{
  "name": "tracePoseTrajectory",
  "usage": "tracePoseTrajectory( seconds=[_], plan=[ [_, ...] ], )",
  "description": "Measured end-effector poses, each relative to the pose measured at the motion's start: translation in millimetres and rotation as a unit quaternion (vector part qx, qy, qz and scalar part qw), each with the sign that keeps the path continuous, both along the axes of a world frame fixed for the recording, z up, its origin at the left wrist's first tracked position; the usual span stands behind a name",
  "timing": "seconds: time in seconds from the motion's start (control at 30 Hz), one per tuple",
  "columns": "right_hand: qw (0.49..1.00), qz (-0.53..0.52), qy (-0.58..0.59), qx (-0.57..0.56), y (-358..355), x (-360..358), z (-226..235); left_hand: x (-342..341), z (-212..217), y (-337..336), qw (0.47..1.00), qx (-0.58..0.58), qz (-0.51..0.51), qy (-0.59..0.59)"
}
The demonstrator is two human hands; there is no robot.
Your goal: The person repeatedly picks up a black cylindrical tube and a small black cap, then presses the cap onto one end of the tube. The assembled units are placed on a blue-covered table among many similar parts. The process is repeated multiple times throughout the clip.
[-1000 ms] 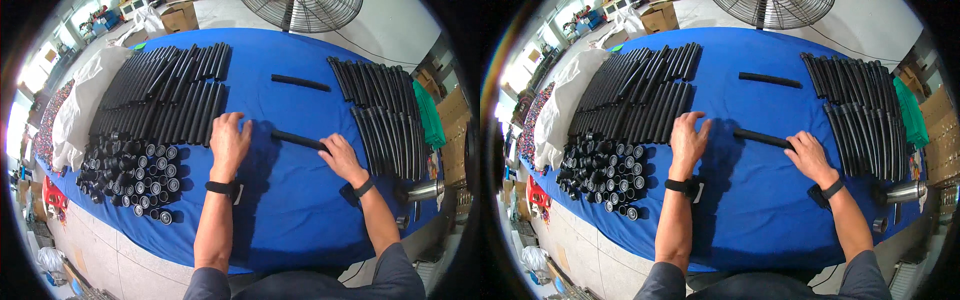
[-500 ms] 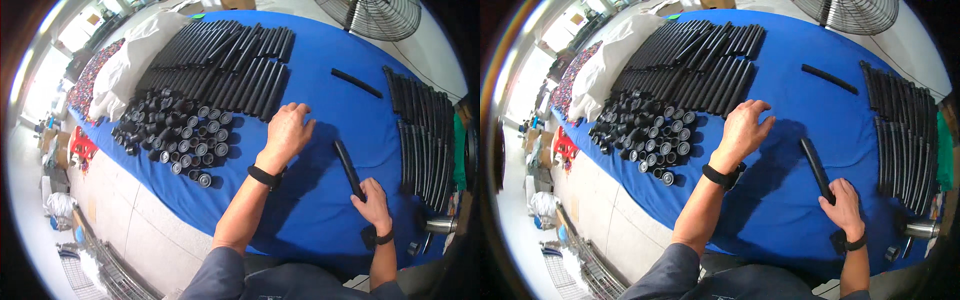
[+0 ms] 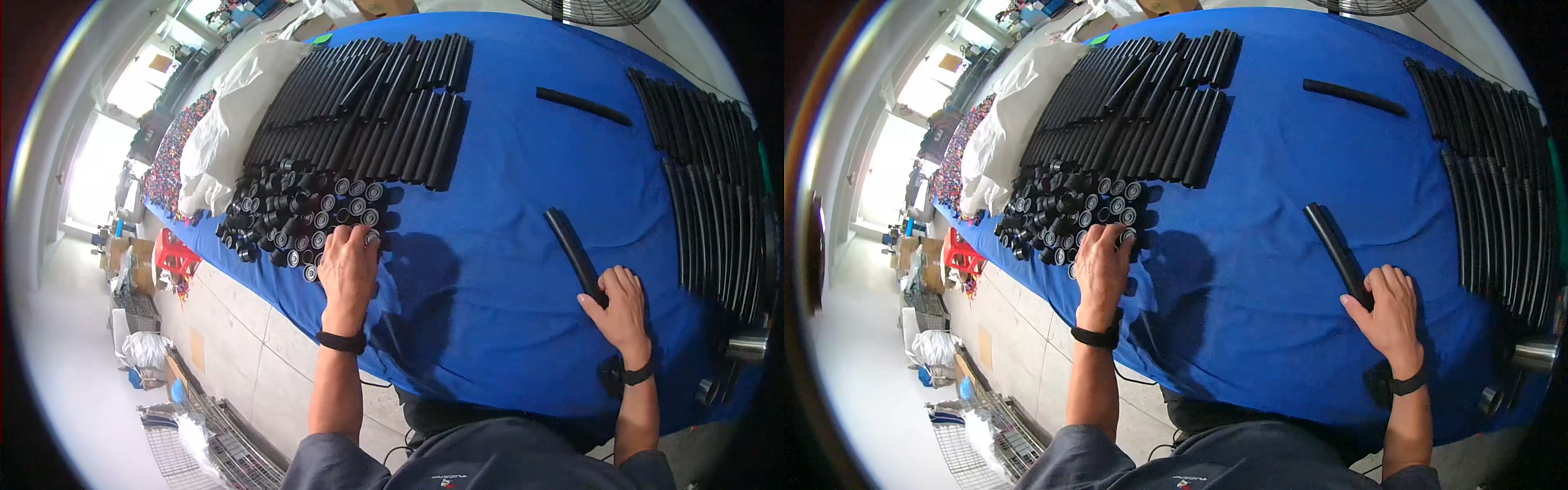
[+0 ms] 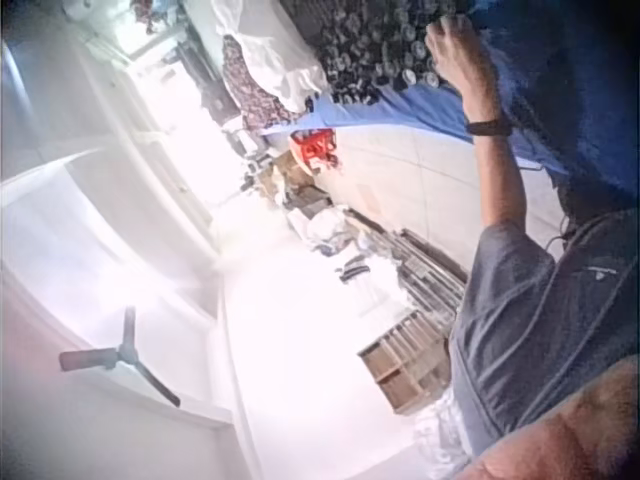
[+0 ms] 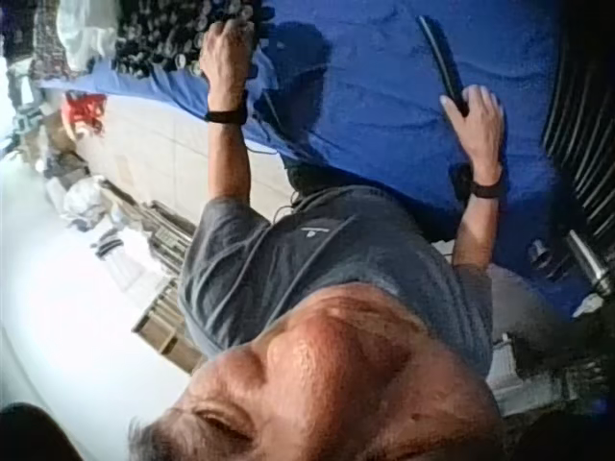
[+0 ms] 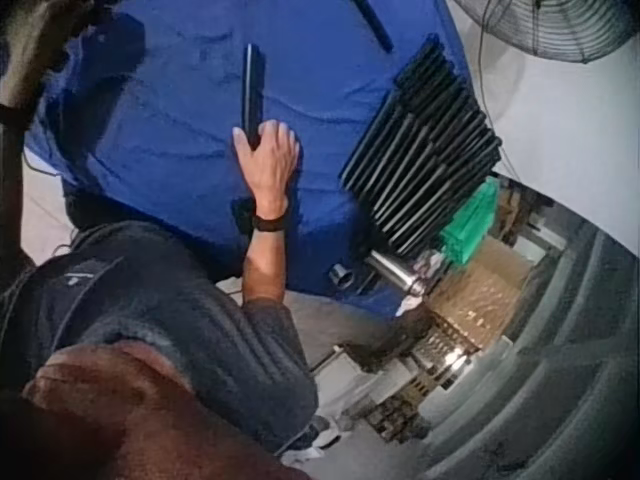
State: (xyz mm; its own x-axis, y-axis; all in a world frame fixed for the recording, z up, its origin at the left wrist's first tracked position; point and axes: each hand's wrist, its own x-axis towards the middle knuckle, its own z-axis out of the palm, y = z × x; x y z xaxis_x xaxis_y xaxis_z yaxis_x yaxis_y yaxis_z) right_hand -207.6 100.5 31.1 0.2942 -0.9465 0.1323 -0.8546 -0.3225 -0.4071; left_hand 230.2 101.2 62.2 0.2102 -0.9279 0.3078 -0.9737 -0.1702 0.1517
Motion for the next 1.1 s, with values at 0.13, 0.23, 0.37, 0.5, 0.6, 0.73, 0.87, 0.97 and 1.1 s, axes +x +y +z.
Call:
tracePoseTrajectory(
  seconds=[0.13, 0.23, 0.37, 0.5, 0.6, 0.73, 0.87, 0.97, 1.1],
  plan=[
    [1.0, 0.0, -0.011, -0.005, 0.6, -4.3, -2.5, -2.4, 0.8, -1.2, 0.999, 0.032, 0.01, -0.017],
    [1.0, 0.0, -0.017, -0.004, 1.2, -4.9, -3.6, 6.3, -11.0, -0.2, 0.999, 0.044, -0.019, -0.019],
    [1.0, 0.001, -0.015, -0.011, 0.4, -6.7, -5.8, 1.6, -16.8, -1.8, 0.998, 0.027, -0.052, -0.013],
    [1.0, 0.003, -0.017, -0.014, 0.0, -6.1, -5.4, -2.6, -14.7, -2.2, 0.996, 0.065, -0.06, -0.001],
    [1.0, 0.001, -0.017, 0.0, 1.3, -2.3, 0.4, -12.7, -0.4, 2.1, 0.997, 0.054, -0.061, 0.015],
    [1.0, -0.013, 0.011, 0.015, 3.5, 1.0, 3.5, -58.9, 50.5, 2.5, 0.938, 0.063, -0.201, 0.275],
    [0.999, -0.024, 0.023, 0.012, 3.5, 9.5, 0.4, -104.2, 58.1, -18.6, 0.613, 0.19, -0.272, 0.717],
    [0.999, -0.024, -0.012, 0.029, 5.1, 17.9, 9.8, -137.8, 30.1, -52.2, 0.356, 0.123, -0.253, 0.891],
    [0.991, -0.075, -0.09, 0.057, 8.4, -1.6, 14.1, -183.6, -26.0, -102.3, 0.195, 0.117, -0.179, 0.957]
  ],
)
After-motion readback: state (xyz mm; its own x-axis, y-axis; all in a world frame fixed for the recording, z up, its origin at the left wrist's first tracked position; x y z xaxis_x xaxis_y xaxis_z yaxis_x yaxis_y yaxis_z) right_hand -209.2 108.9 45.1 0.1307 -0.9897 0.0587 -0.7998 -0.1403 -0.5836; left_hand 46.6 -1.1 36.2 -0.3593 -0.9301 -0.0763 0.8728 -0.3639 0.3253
